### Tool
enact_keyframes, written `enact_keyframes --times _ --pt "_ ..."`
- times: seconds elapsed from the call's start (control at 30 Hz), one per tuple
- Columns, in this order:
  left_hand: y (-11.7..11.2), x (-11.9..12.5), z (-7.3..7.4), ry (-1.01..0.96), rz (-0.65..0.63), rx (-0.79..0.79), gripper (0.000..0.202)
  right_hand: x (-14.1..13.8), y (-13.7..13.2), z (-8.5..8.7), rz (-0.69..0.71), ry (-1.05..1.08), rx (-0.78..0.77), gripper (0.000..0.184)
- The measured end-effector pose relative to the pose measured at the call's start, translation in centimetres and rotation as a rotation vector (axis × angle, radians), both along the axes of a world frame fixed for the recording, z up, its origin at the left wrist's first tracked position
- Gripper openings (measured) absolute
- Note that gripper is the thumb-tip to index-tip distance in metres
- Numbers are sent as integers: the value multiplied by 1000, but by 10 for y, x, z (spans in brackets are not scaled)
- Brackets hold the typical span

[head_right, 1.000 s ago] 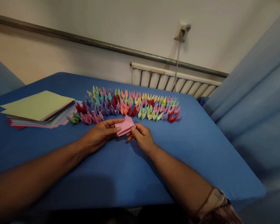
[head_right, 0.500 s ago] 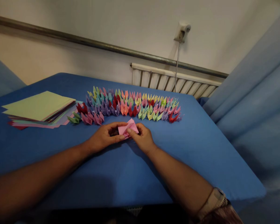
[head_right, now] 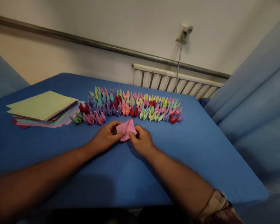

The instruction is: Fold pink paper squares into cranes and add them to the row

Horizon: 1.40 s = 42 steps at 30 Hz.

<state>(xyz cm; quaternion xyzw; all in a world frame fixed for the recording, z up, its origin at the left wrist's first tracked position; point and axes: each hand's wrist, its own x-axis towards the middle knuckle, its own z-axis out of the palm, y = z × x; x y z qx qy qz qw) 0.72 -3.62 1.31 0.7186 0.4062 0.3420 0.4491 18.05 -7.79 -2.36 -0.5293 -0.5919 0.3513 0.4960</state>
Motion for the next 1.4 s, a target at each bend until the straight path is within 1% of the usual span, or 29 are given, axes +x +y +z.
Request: enact_keyframes --times 0.13,0.2,0.27,0.33,0.43,0.53,0.63,0.73,0.87,0.97,1.07,1.2,1.3,1.4 --pt "2 -1 4 133 92 75 19 -1 -1 0 17 32 16 13" --pt "1 -1 5 163 102 90 18 -2 -2 2 19 67 32 22" --pt "0 0 5 170 88 93 18 -4 -3 5 -3 64 56 32" --pt "-2 2 5 170 75 84 18 -6 -4 8 -28 37 71 38" --pt "-5 4 6 164 65 60 17 -7 -6 11 -32 15 78 40" --pt "-5 3 6 176 73 75 15 -6 -6 10 -51 -38 95 44" --pt "-2 2 7 161 118 84 20 -4 -5 6 -74 -106 124 51" --pt "0 1 8 151 171 84 27 -2 -4 4 -61 -131 157 48" --pt "2 2 5 59 169 90 15 -3 -5 7 -32 -191 208 42" --pt "4 2 1 -10 149 82 15 -5 -7 11 -17 -228 202 42" --pt "6 0 -1 13 160 90 11 -4 -8 11 -19 -247 176 43" --pt "9 -4 -1 81 181 152 4 -3 -6 9 -53 -265 141 44" --pt "10 -5 -3 127 145 186 7 -3 -5 9 -43 -244 133 43" --pt "11 -5 -5 171 110 182 10 -3 -6 9 -15 -227 138 42"
